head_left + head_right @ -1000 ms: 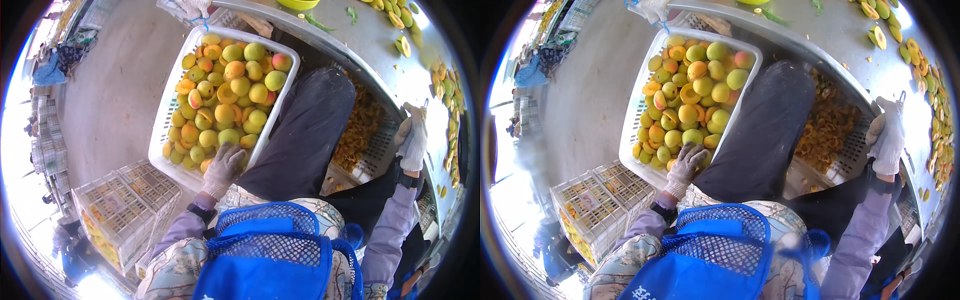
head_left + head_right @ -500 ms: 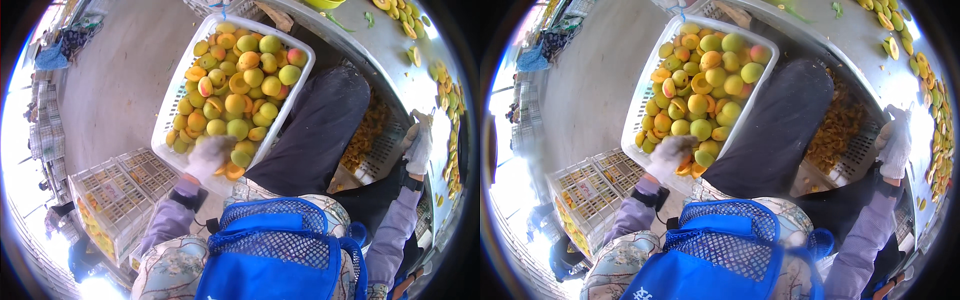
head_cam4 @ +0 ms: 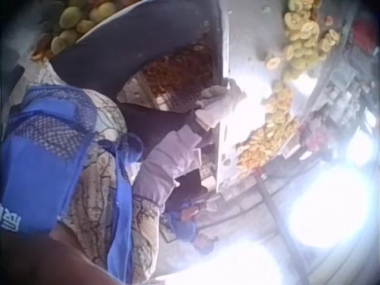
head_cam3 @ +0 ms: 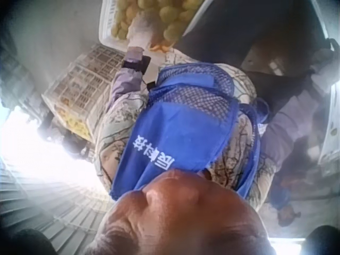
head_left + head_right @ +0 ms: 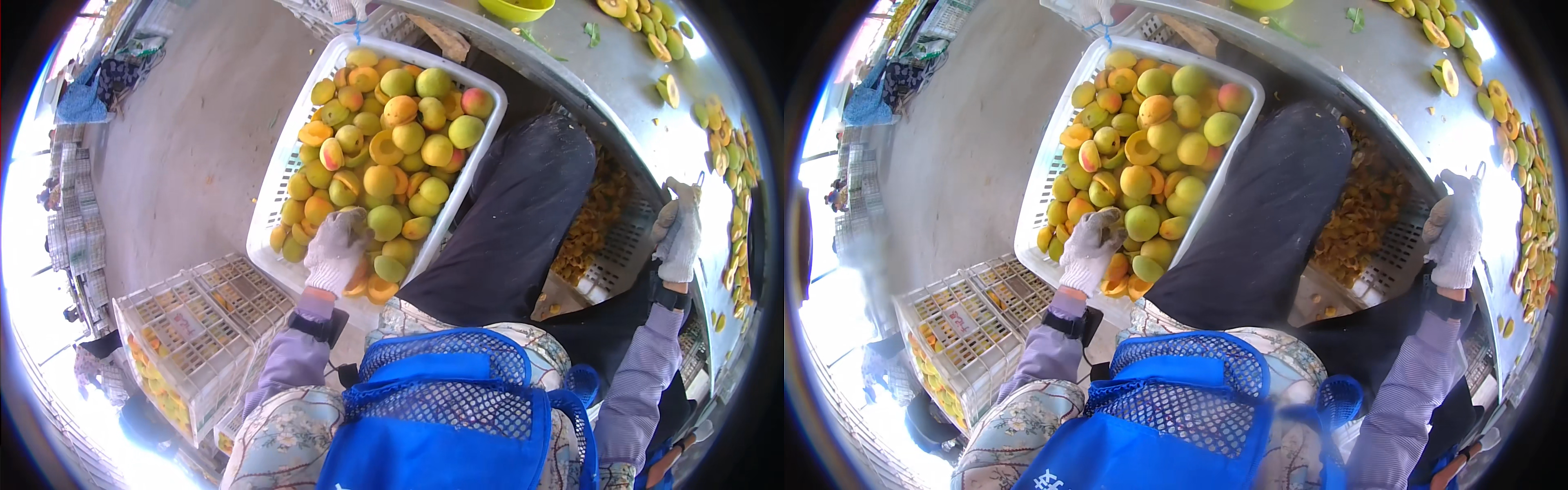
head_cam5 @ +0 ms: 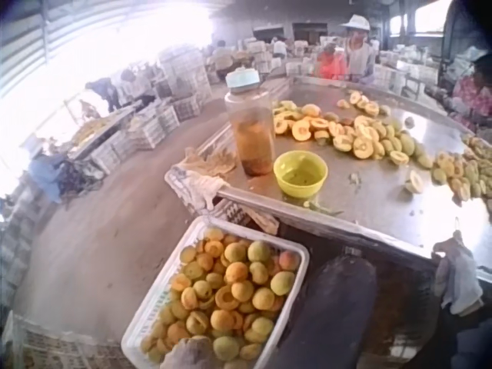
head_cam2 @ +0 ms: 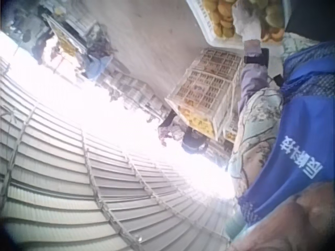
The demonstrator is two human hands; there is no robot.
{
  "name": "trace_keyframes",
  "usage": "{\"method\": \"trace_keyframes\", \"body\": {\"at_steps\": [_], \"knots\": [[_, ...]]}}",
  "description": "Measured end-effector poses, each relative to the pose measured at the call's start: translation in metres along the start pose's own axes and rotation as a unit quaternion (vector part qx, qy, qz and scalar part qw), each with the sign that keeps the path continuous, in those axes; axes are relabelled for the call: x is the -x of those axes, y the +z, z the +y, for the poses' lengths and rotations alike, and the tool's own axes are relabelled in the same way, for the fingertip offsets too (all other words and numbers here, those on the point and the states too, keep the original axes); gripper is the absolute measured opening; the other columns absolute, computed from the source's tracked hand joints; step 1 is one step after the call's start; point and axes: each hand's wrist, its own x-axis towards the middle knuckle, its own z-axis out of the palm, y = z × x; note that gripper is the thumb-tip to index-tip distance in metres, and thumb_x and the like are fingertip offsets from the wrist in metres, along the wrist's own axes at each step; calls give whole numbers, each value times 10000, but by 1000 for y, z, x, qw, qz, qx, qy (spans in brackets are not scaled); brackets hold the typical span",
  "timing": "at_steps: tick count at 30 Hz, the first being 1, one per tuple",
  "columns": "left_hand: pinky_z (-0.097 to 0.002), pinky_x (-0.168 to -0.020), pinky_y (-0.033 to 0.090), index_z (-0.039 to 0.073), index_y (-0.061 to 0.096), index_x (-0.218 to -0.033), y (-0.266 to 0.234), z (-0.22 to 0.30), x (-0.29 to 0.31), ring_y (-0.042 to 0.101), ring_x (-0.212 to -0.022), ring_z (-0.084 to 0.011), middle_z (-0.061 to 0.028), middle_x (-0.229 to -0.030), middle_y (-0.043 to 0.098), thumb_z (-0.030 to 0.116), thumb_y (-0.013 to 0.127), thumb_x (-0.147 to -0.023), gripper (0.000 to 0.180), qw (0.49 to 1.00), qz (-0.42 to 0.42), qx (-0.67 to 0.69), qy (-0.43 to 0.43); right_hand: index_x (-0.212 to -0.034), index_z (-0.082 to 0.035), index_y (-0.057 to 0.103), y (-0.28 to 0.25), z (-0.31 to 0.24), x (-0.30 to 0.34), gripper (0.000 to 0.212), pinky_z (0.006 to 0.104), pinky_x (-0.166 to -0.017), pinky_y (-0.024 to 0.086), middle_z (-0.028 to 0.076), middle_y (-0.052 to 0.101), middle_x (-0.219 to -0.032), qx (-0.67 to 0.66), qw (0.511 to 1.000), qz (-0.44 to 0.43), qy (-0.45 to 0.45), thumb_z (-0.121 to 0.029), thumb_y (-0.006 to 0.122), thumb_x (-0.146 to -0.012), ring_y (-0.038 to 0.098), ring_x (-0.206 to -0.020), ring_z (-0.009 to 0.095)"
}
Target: The recorder peels and prepares apricots or similar fruit using a small tool, then sorts them into crates and moves the crates.
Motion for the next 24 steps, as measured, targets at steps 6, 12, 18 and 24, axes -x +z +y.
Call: {"method": "trace_keyframes", "body": {"at_steps": [6, 12, 18, 24], "knots": [[-414, -860, 498, 135, 690, -1054, 8, 28, -44, 627, -1028, -305, -106, -1072, 635, 405, 699, -820, 358, 982, -153, -109, -36, -939, -87, 631, 0, 0, 1, 268, 227, -367, 274, -14, 411, -528, -14, 1000, -7, 10, -341, 676, -869, 348, -382, 86], [-445, -902, 498, 201, 605, -1256, -13, -5, -76, 614, -1072, -360, -147, -1215, 586, 382, 602, -882, 416, 994, 102, -37, 3, -963, -86, 635, 0, 1, 1, 239, 217, -364, 258, -25, 405, -530, -13, 1000, -4, 11, -313, 667, -894, 343, -392, 74], [-455, -939, 458, 171, 522, -1244, -16, -19, -118, 552, -1121, -373, -152, -1220, 498, 281, 658, -849, 432, 996, 54, -65, -3, -1005, -53, 639, -4, 4, -2, 294, 224, -382, 266, -17, 397, -535, -13, 1000, -12, -14, -323, 651, -890, 340, -395, 88], [-379, -1030, 425, 109, 525, -1365, -39, -22, -85, 532, -1238, -291, -148, -1361, 517, 322, 628, -854, 563, 998, -16, 27, 48, -1066, -39, 626, 1, 0, -1, 277, 186, -396, 300, -28, 395, -570, 5, 1000, -19, 6, -275, 618, -920, 359, -429, 62]]}}
